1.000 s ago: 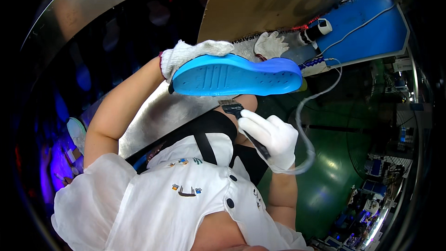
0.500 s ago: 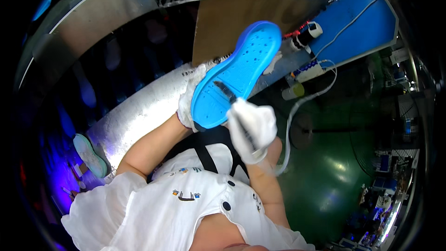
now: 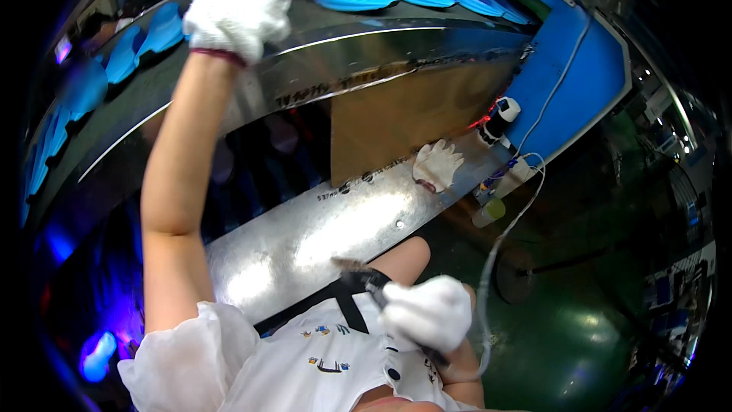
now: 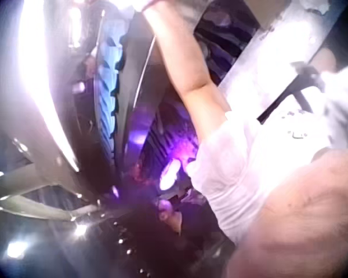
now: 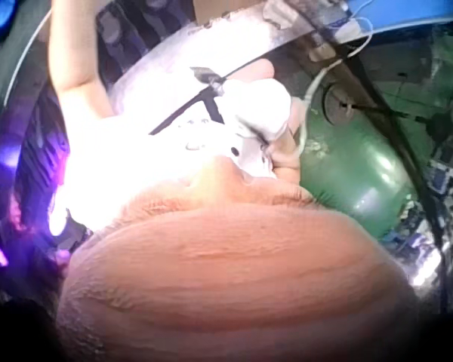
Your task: The person uses a handheld tool to trim excess material from the edges of blue slipper soles. They pick up a slipper from a conveyor belt, scrape the edges with the tool, and place the finished item back on the belt. The process is repeated for multiple units.
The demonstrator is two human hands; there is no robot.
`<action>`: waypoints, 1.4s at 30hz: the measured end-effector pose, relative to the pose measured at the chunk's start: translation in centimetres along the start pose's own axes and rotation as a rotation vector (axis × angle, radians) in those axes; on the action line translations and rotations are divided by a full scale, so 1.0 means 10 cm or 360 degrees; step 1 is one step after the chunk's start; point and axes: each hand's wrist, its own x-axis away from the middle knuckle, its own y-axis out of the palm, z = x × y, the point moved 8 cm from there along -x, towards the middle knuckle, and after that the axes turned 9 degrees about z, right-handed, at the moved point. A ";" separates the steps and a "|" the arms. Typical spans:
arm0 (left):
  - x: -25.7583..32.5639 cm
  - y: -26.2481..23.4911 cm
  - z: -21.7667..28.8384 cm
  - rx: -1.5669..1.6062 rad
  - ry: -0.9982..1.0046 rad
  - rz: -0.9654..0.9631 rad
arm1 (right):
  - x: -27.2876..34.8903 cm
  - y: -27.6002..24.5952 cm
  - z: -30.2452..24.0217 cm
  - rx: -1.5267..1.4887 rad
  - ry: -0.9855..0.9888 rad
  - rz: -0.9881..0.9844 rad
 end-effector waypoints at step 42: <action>2.06 -2.75 3.35 0.6340 -0.2680 -0.2420 | 1.36 1.59 2.04 0.0264 0.1558 0.0197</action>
